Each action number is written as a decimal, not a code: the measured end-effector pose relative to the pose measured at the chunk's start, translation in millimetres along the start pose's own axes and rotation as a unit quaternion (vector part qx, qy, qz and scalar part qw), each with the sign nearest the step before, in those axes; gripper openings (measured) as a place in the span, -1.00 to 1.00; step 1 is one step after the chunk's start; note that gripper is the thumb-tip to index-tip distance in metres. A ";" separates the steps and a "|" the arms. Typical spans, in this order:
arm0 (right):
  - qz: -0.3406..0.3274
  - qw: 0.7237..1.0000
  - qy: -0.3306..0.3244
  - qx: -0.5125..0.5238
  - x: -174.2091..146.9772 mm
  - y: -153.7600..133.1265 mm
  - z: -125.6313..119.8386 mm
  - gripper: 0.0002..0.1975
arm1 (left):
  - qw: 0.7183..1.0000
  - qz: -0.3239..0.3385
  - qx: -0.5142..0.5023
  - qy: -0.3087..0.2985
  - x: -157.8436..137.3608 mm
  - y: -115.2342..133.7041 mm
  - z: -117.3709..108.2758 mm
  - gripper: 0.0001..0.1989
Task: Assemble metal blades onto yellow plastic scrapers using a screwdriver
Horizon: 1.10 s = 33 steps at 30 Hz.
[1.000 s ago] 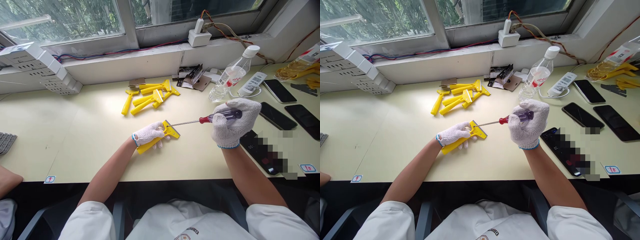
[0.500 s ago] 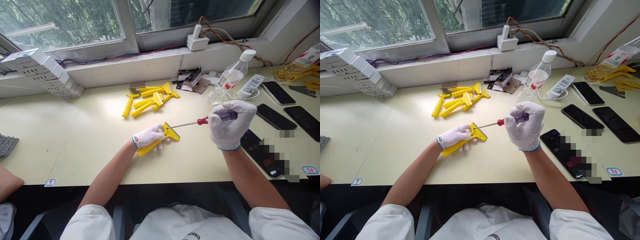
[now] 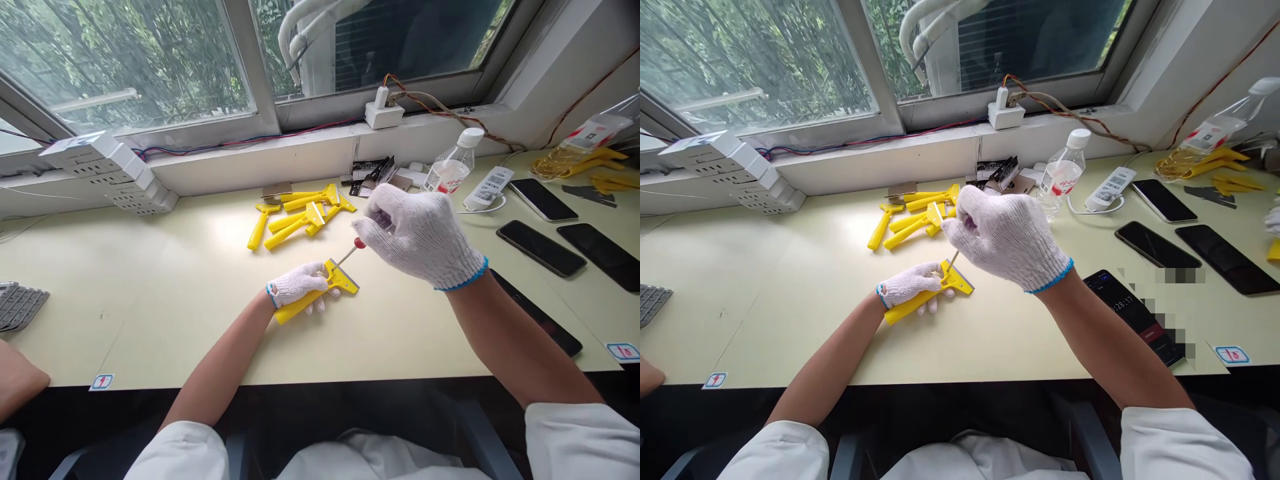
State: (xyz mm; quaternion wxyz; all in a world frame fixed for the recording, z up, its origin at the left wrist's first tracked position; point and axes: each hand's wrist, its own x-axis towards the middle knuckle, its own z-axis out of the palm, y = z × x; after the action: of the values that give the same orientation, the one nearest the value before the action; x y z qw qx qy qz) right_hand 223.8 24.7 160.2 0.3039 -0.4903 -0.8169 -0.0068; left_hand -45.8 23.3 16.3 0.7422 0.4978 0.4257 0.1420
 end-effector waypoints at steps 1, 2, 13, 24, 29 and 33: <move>0.002 0.999 -0.015 -0.030 7.2 -5.3 -5.1 -0.73 | 1.000 0.002 0.000 0.001 -0.5 0.0 0.2 -0.55; 0.003 0.998 -0.028 -0.050 13.8 -9.7 -9.5 -0.69 | 1.000 0.005 0.001 0.002 -1.0 0.2 0.5 -0.55; -0.042 0.985 -0.157 -0.050 30.6 -14.3 -33.0 -0.72 | 0.999 0.026 0.015 -0.019 -3.2 1.0 0.0 -0.58; -0.076 0.981 -0.178 -0.021 25.6 -23.2 -37.1 -0.87 | 1.000 0.012 0.004 -0.021 -1.1 0.9 -1.0 -0.54; -0.048 0.986 -0.152 -0.054 28.2 -20.7 -39.5 -0.75 | 1.000 0.002 0.008 -0.017 -2.8 4.6 1.4 -0.55; -0.081 0.981 -0.174 -0.029 26.7 -16.3 -40.6 -0.83 | 1.000 0.000 -0.001 -0.013 -3.7 4.3 1.6 -0.56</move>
State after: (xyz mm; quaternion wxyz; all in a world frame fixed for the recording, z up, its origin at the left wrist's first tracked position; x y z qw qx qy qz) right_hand 221.6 25.1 211.5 0.1413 -0.4243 -0.8939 0.0305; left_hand -45.9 22.0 22.1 0.7481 0.4989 0.4159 0.1362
